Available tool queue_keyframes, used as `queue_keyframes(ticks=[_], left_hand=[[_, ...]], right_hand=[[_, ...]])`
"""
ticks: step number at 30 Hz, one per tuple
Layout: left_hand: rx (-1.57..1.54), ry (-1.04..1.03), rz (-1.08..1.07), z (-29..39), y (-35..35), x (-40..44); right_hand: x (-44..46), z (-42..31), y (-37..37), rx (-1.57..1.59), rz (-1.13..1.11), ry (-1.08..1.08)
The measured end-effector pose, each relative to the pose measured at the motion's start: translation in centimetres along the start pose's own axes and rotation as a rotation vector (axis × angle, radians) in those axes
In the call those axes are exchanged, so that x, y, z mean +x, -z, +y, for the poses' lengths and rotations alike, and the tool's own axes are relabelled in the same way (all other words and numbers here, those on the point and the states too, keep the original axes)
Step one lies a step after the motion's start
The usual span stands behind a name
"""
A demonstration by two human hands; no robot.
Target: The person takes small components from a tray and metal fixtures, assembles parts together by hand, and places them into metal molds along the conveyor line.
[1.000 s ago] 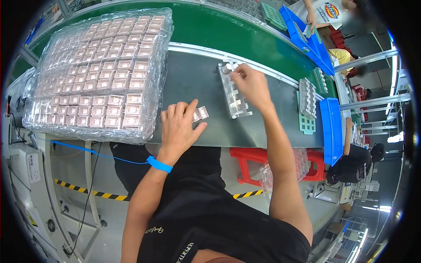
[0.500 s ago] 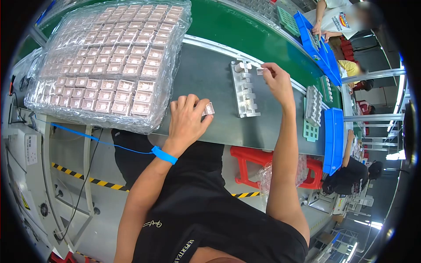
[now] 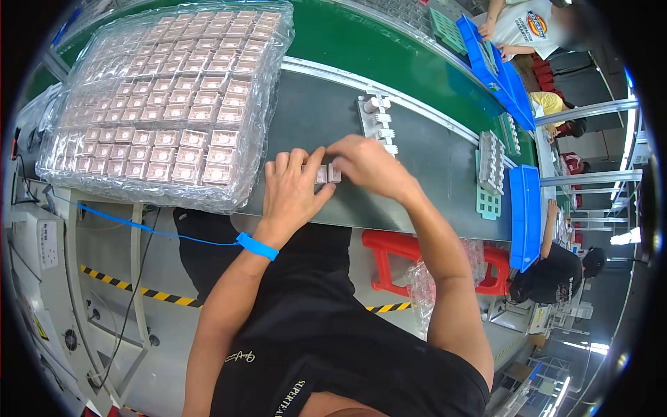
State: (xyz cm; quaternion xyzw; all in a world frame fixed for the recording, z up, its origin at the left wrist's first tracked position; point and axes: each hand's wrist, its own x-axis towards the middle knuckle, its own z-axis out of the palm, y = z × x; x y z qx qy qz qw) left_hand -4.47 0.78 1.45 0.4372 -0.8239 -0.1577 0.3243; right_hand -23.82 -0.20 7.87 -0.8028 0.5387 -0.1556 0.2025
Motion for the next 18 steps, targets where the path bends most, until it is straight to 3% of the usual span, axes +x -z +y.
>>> queue_keyframes(ticks=[1, 2, 5, 8, 13, 15, 18], left_hand=[[-0.002, 0.002, 0.002, 0.1, 0.1, 0.0], [0.001, -0.013, -0.001, 0.1, 0.2, 0.0], [0.011, -0.024, -0.038, 0.0, 0.1, -0.1], [0.016, -0.023, -0.038, -0.1, 0.1, -0.1], [-0.021, -0.002, -0.007, -0.1, 0.1, -0.2], [-0.117, -0.057, 0.173, 0.0, 0.5, -0.2], [-0.330, -0.131, 0.240, 0.0, 2.3, -1.2]], right_hand=[[0.4, 0.7, 0.7, -0.003, 0.054, -0.012], [0.8, 1.0, 1.6, -0.042, 0.100, -0.166], [2.4, 3.7, 2.8, -0.353, 0.366, -0.268], [3.5, 6.9, 3.0, -0.376, 0.387, -0.285], [4.2, 8.0, 4.8, -0.286, 0.220, -0.232], [4.2, 7.8, 5.4, -0.270, 0.187, -0.179], [4.5, 8.0, 5.8, -0.220, 0.122, -0.070]])
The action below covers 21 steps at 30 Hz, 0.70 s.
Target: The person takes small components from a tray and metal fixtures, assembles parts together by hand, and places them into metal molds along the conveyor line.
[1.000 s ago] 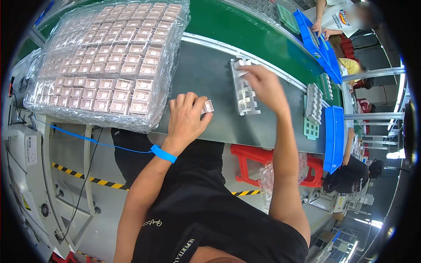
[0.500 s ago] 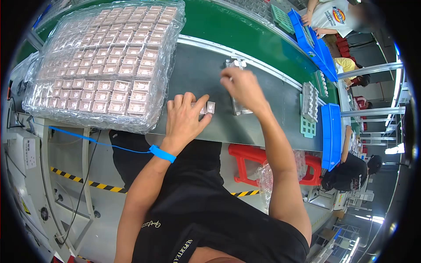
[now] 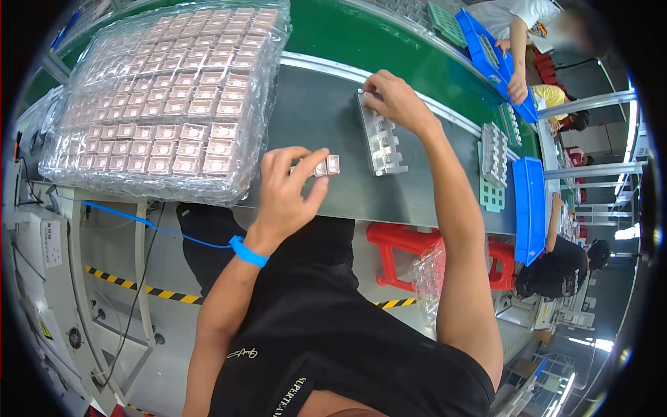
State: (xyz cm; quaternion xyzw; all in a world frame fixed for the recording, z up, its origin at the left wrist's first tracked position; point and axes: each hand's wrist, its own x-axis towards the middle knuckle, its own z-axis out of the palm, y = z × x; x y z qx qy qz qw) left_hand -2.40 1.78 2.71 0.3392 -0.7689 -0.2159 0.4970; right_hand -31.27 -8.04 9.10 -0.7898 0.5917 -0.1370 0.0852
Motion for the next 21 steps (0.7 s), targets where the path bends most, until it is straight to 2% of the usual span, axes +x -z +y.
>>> queue_keyframes(ticks=[3, 5, 6, 7, 8, 9, 11, 12, 13, 15, 16, 18, 19, 21], left_hand=[[-0.236, -0.114, -0.030, 4.4, 4.5, 0.6], [-0.702, 0.009, -0.086, 7.2, 7.5, 0.1], [-0.838, 0.053, -0.097, 9.0, 9.2, 0.6], [-1.035, 0.050, 0.023, 11.6, 9.9, 1.3], [-1.095, 0.060, -0.081, 11.5, 11.2, 0.6], [-1.082, 0.071, -0.074, 11.8, 11.6, 0.6], [-1.306, 0.064, -0.100, 12.8, 11.6, 0.8], [-1.276, -0.342, -0.047, 11.3, 9.1, 2.3], [-1.282, -0.339, -0.053, 11.7, 8.9, 2.2], [-1.328, -0.164, -0.028, 13.1, 9.1, 1.8], [-1.339, -0.164, -0.031, 13.5, 9.5, 1.4], [-1.334, 0.000, -0.071, 14.2, 10.4, 1.0], [-1.339, -0.005, -0.067, 14.5, 10.4, 1.1], [-1.337, 0.036, 0.002, 15.4, 10.2, 1.7]], right_hand=[[0.4, -1.4, -0.4, 0.046, -0.078, 0.116], [0.6, -2.8, -1.0, 0.113, -0.072, 0.178], [0.1, -4.5, -0.4, 0.140, -0.128, 0.091], [-0.5, -6.2, -0.1, 0.164, -0.187, 0.011], [-1.1, -7.0, -0.4, 0.141, -0.221, -0.006], [-1.8, -7.5, -0.7, 0.115, -0.291, -0.029], [-2.6, -7.6, -1.8, 0.027, -0.384, -0.060], [-2.8, -7.7, -2.3, 0.035, -0.384, -0.064], [-2.9, -7.8, -2.6, 0.031, -0.392, -0.085], [-3.2, -7.8, -2.8, 0.044, -0.396, -0.116], [-3.4, -7.6, -2.6, 0.040, -0.395, -0.126], [-3.6, -7.4, -2.0, 0.014, -0.216, -0.081], [-3.3, -6.8, -1.3, -0.053, -0.124, -0.042], [-2.7, -5.9, 1.2, 0.067, 0.000, -0.202]])
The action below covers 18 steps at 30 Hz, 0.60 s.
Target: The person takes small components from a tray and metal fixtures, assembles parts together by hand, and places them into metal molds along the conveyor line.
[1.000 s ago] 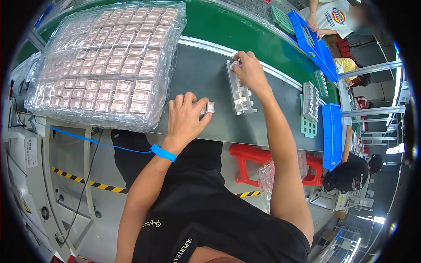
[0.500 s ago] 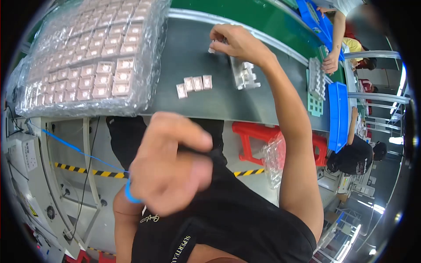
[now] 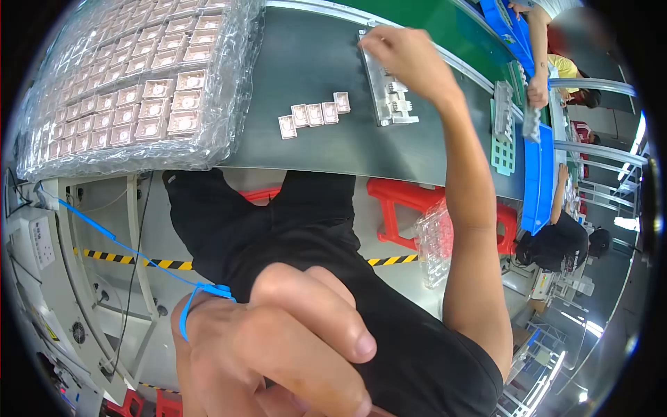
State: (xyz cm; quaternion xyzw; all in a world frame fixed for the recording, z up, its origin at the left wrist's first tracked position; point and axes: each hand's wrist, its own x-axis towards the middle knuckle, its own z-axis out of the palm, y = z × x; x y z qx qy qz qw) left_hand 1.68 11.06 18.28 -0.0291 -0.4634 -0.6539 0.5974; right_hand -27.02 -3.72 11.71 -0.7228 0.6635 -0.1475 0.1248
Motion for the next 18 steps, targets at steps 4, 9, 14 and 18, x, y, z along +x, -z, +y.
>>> queue_keyframes(ticks=[4, 9, 14, 18], left_hand=[[0.007, -0.010, 0.136, 0.1, -1.6, 0.8], [0.036, 0.102, 0.202, 2.1, -2.8, 0.7], [0.168, 0.089, -0.178, 0.5, 4.7, 0.5], [0.650, 0.255, -0.194, -2.3, 6.8, 0.0]], right_hand=[[2.9, 7.5, 1.0, -0.095, 0.303, -0.117], [4.0, 9.8, -0.7, 0.134, 0.137, -0.334], [3.8, 10.7, -1.4, 0.488, -0.071, -0.388], [3.6, 11.4, -1.3, 0.546, -0.030, -0.393]])
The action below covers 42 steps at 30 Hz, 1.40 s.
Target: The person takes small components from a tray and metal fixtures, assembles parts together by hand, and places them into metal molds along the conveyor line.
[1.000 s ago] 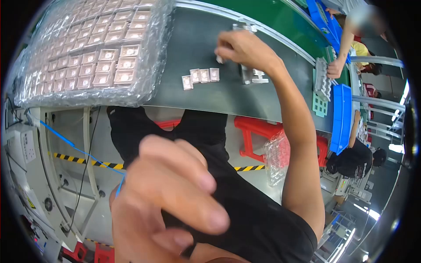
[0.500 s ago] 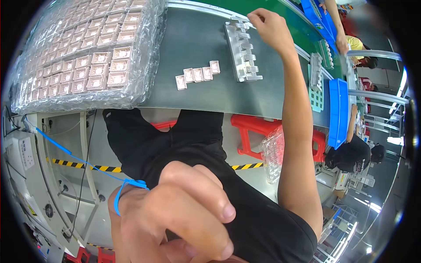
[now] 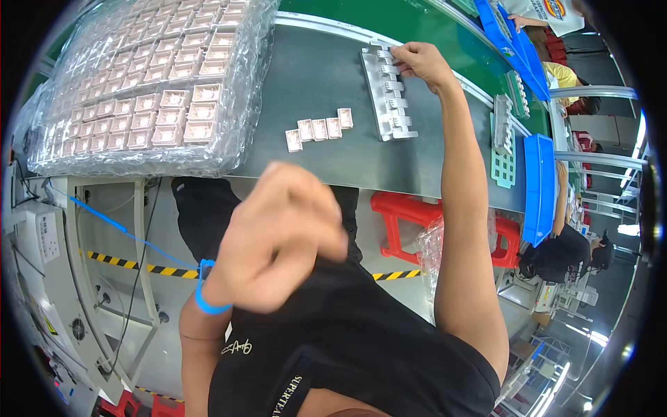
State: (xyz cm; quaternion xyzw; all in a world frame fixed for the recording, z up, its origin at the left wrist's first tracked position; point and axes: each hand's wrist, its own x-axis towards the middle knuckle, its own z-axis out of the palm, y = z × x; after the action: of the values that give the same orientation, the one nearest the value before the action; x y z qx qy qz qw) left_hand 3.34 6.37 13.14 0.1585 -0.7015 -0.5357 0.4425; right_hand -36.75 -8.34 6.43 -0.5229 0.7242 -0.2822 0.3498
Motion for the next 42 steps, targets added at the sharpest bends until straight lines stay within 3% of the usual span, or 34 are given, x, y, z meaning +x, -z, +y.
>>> queue_keyframes(ticks=[3, 4, 6, 8, 9, 11, 17, 24, 26, 31, 33, 42], left_hand=[[0.457, 0.061, 0.128, -3.8, -1.5, 0.5], [0.583, 0.051, 0.124, -5.3, -1.7, 0.4], [0.696, 0.050, 0.146, -7.5, -1.9, 0.7], [0.837, 0.068, 0.123, -9.7, -2.0, 0.6], [0.842, 0.063, 0.122, -10.4, -2.1, 0.7], [0.883, 0.104, 0.069, -11.5, -2.3, 1.1], [0.836, 0.160, 0.041, -12.6, -2.1, 1.4], [0.809, 0.178, 0.013, -12.8, -1.7, 1.7], [0.814, 0.170, 0.023, -12.8, -1.9, 1.8], [0.844, 0.146, 0.046, -13.3, -3.0, 2.3], [0.908, 0.073, 0.063, -14.8, -3.3, 2.1], [0.911, 0.042, 0.147, -16.2, -3.5, 1.7]], right_hand=[[-0.6, -1.3, 1.1, -0.391, 0.309, 0.022], [-1.6, -2.0, 1.0, -0.389, 0.312, 0.030], [-3.5, -3.5, 0.5, -0.487, 0.466, 0.409], [-5.8, -4.7, -1.6, -0.408, 0.278, 0.603], [-7.4, -5.3, -2.7, -0.522, 0.127, 0.641], [-9.4, -5.9, -5.2, -0.635, -0.078, 0.617], [-10.4, -5.3, -7.9, -0.767, -0.232, 0.493], [-12.3, -6.6, -7.7, -0.716, -0.248, 0.428], [-12.8, -6.2, -7.9, -0.699, -0.259, 0.563], [-13.8, -5.9, -9.0, -0.657, -0.204, 0.554], [-13.9, -5.1, -9.5, -0.630, -0.132, 0.648], [-14.3, -6.3, -9.5, -0.711, -0.175, 0.649]])
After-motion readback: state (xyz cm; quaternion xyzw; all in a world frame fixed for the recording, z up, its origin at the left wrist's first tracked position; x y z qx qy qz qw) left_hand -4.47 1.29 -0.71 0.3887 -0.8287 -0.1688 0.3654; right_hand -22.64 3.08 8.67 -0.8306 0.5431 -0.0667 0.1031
